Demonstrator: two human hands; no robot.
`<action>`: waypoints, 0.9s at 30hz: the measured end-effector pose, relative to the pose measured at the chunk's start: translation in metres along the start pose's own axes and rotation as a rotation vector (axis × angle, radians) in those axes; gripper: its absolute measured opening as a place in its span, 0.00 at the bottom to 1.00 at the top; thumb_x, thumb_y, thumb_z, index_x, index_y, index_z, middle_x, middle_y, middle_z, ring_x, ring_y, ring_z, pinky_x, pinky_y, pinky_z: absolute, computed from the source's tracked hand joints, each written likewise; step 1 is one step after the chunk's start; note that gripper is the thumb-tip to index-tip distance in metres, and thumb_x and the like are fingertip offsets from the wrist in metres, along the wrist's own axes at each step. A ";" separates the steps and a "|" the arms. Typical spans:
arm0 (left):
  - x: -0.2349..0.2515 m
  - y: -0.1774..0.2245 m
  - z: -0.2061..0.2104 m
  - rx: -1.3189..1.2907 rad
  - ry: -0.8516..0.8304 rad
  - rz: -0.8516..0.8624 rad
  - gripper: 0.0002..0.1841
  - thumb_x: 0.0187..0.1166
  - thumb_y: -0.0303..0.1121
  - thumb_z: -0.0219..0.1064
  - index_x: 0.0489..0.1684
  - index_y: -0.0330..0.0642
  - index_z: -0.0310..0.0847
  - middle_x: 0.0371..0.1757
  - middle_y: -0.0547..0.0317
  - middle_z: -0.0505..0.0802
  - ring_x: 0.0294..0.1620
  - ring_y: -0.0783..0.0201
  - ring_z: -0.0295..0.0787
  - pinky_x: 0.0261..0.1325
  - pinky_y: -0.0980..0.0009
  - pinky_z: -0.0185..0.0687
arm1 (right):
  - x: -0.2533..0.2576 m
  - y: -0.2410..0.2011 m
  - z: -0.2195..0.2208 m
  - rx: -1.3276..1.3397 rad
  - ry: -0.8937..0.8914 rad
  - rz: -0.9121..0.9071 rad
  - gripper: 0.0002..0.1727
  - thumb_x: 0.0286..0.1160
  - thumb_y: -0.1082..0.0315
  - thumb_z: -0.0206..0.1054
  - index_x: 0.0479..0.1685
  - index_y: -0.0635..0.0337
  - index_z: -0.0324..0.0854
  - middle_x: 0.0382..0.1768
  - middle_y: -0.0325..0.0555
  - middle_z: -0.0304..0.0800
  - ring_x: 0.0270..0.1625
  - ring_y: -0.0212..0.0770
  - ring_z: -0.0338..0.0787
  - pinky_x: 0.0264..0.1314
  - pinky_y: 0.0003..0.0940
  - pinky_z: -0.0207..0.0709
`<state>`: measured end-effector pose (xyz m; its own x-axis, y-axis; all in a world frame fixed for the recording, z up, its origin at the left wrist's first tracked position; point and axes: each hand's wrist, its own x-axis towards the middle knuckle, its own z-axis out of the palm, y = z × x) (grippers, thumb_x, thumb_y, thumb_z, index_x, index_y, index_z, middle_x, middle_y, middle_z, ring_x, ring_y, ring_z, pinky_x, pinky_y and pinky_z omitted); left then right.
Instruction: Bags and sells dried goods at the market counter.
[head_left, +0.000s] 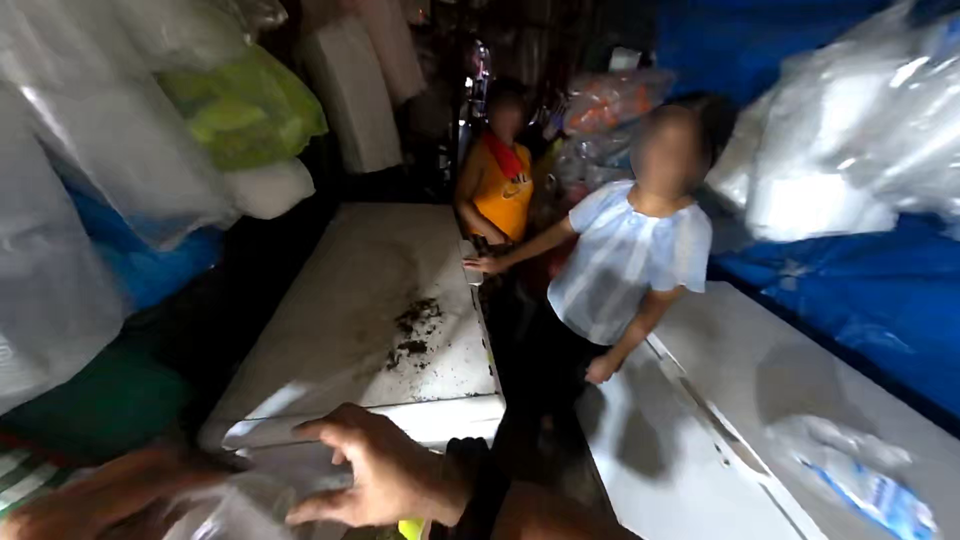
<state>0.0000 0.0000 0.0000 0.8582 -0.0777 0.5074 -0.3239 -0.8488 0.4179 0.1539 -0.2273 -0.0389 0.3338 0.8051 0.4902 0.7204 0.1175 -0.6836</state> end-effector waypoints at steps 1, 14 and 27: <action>0.026 -0.003 0.017 -0.002 0.003 0.001 0.10 0.77 0.25 0.67 0.42 0.25 0.91 0.40 0.31 0.92 0.40 0.45 0.91 0.47 0.51 0.86 | 0.001 0.015 -0.014 0.021 -0.019 0.038 0.35 0.61 0.67 0.84 0.69 0.74 0.80 0.58 0.68 0.88 0.56 0.56 0.91 0.60 0.47 0.85; 0.236 -0.047 0.195 0.022 -0.129 -0.396 0.09 0.79 0.23 0.66 0.48 0.29 0.92 0.53 0.34 0.93 0.60 0.39 0.89 0.72 0.44 0.76 | 0.032 0.190 -0.092 -0.171 0.277 0.436 0.12 0.78 0.70 0.66 0.44 0.71 0.92 0.45 0.61 0.95 0.52 0.54 0.94 0.64 0.51 0.84; 0.218 -0.081 0.220 0.072 -0.189 -0.458 0.18 0.78 0.24 0.66 0.63 0.19 0.80 0.57 0.20 0.88 0.60 0.24 0.86 0.66 0.29 0.74 | 0.096 0.158 -0.108 -0.123 -0.110 0.705 0.26 0.84 0.73 0.63 0.82 0.64 0.72 0.79 0.63 0.77 0.82 0.59 0.76 0.82 0.57 0.69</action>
<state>0.3006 -0.0635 -0.0891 0.9651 0.2240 0.1357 0.1260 -0.8514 0.5091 0.3649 -0.1941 -0.0413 0.6859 0.7198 -0.1070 0.4212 -0.5126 -0.7482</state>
